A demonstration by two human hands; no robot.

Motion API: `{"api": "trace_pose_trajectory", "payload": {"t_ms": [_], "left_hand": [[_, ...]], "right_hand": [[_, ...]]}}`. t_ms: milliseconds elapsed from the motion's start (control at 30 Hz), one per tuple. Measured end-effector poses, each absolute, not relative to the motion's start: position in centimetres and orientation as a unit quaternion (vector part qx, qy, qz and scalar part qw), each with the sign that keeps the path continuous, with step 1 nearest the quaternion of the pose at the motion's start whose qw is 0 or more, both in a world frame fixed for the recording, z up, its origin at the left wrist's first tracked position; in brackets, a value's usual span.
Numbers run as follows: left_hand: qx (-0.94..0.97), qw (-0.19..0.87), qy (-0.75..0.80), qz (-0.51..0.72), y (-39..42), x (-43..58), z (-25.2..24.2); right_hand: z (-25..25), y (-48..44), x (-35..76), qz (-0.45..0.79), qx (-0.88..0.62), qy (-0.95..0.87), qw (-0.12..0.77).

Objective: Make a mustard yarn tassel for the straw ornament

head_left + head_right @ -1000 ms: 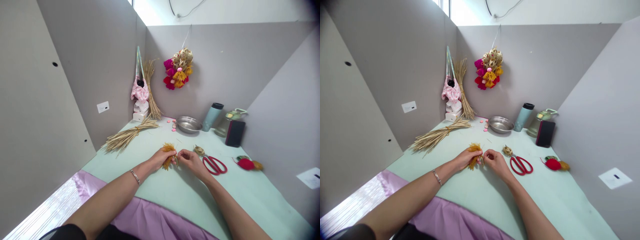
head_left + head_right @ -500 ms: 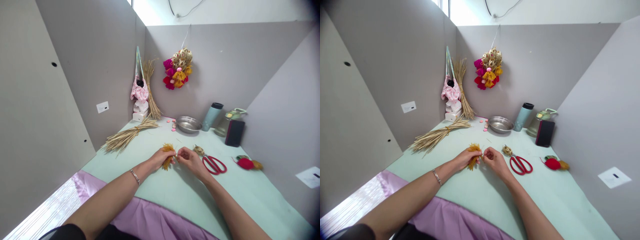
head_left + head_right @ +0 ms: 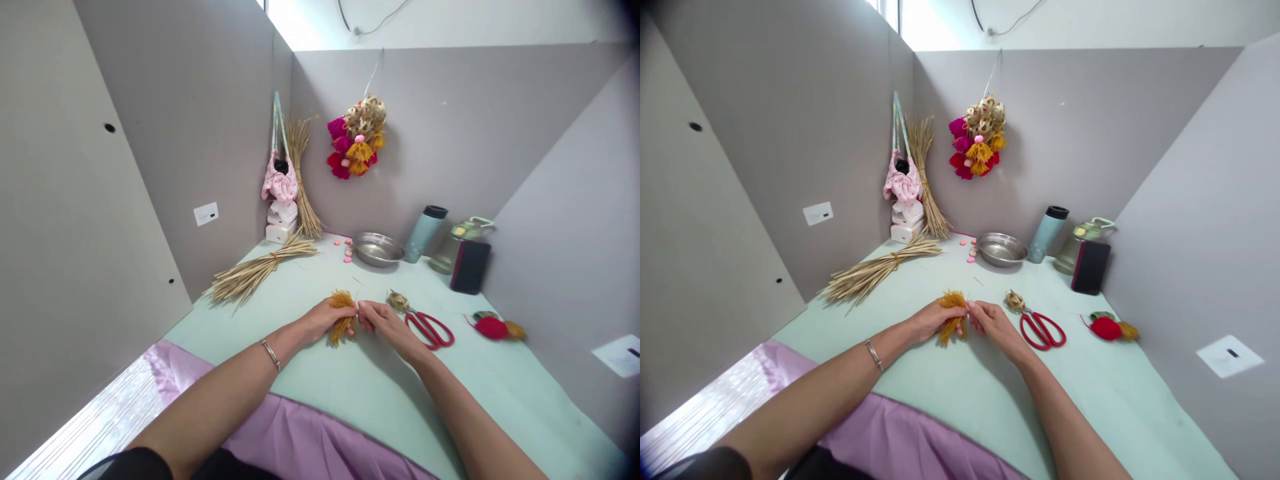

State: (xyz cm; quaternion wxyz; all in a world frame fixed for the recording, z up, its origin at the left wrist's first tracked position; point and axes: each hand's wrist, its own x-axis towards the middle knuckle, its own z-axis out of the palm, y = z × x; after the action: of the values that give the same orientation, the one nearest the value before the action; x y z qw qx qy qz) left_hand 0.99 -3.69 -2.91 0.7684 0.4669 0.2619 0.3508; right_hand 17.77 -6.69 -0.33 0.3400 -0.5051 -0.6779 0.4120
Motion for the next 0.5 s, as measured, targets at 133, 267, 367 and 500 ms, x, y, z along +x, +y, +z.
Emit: {"api": "trace_pose_trajectory", "payload": {"t_ms": [133,267,367,500], "left_hand": [[0.462,0.770,0.263,0.353,-3.5,1.0,-3.3],[0.447,0.767,0.269,0.374,-3.0,1.0,-4.0],[0.446,0.767,0.270,0.374,-2.9,1.1,-4.2],[0.449,0.767,0.268,0.373,-3.0,1.1,-4.2]], "right_hand": [[-0.5,-6.5,17.8,0.417,-0.509,-0.658,0.367],[-0.5,-6.5,17.9,0.433,-0.506,-0.638,0.385],[-0.3,-6.6,17.9,0.445,-0.505,-0.626,0.394],[-0.1,-6.6,17.8,0.452,-0.507,-0.607,0.412]]}}
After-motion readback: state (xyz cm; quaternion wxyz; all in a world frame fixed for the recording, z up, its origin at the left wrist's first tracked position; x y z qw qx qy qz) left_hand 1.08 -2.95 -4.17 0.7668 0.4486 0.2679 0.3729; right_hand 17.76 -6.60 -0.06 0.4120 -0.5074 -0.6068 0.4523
